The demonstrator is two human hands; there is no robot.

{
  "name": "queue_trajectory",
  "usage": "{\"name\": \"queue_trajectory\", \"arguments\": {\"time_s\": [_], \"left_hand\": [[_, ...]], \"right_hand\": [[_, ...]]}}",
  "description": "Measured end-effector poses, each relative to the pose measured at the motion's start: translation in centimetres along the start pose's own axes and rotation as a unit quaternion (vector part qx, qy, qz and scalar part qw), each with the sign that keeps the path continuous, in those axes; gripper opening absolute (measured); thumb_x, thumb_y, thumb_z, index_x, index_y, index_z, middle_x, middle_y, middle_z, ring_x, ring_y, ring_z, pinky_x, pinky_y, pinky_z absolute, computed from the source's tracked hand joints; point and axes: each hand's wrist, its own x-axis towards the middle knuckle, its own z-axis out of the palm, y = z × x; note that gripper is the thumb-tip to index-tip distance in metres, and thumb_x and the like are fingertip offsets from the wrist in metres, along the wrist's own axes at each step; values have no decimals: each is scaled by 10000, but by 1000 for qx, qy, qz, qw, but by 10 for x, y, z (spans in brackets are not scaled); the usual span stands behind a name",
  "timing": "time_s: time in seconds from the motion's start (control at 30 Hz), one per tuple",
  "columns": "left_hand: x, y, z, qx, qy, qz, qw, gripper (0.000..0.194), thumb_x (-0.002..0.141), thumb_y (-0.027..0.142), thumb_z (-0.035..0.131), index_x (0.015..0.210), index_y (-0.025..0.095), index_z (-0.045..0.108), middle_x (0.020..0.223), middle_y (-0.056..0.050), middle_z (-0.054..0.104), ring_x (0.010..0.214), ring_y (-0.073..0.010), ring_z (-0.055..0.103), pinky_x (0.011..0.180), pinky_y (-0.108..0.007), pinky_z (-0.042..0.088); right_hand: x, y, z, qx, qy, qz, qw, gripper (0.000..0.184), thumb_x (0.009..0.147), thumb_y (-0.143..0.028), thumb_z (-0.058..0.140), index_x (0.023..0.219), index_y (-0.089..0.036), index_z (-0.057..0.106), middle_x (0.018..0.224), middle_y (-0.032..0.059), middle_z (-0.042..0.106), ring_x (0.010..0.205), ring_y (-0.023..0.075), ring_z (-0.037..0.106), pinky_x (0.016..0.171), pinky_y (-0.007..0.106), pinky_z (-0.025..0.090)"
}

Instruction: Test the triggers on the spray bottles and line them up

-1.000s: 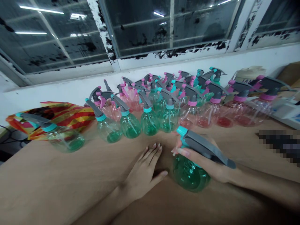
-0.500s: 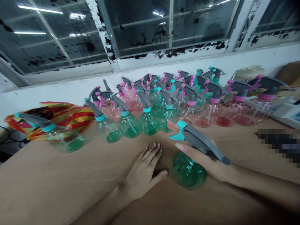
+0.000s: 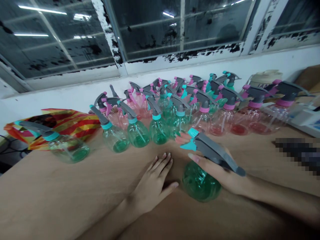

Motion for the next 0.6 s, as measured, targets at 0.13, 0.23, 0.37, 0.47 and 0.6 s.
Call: {"name": "queue_trajectory", "arguments": {"time_s": [0.13, 0.23, 0.37, 0.47, 0.6], "left_hand": [[0, 0, -1, 5, -4, -1, 1000, 616, 952, 505, 388, 1406, 94, 322, 1461, -143, 340, 1372, -235, 258, 1098, -455, 279], [0, 1, 0, 10, -6, -3, 1000, 621, 948, 519, 385, 1387, 81, 356, 1444, -157, 369, 1363, -250, 281, 1091, -462, 291], [0, 0, 2, 13, 5, -1, 1000, 621, 945, 514, 397, 1390, 85, 349, 1446, -149, 374, 1362, -250, 284, 1097, -456, 282], [-1, 0, 2, 12, 16, 0, 1000, 612, 946, 508, 401, 1400, 104, 332, 1452, -136, 369, 1362, -241, 286, 1102, -443, 275], [-1, 0, 1, 13, 14, 2, 1000, 604, 944, 507, 407, 1392, 107, 347, 1457, -137, 358, 1363, -244, 282, 1102, -442, 276]], "right_hand": [[3, -4, -1, 16, -4, -17, 1000, 121, 861, -251, 544, 926, -291, 638, 877, 20, 676, 952, 211, 626, 892, 389, 479], [3, -1, -1, 5, -5, -30, 1000, 88, 860, -289, 560, 909, -273, 631, 931, 18, 673, 942, 199, 625, 880, 376, 478], [0, 5, -1, 0, -12, -23, 1000, 132, 880, -350, 526, 823, -250, 590, 803, -3, 633, 796, 176, 637, 780, 345, 499], [-2, 6, -2, -11, -12, -8, 1000, 186, 883, -374, 520, 761, -238, 559, 713, -17, 584, 721, 161, 620, 713, 316, 495], [-1, 2, -5, -21, -39, -34, 998, 154, 880, -381, 532, 839, -254, 609, 771, -10, 630, 745, 162, 624, 711, 305, 492]]}}
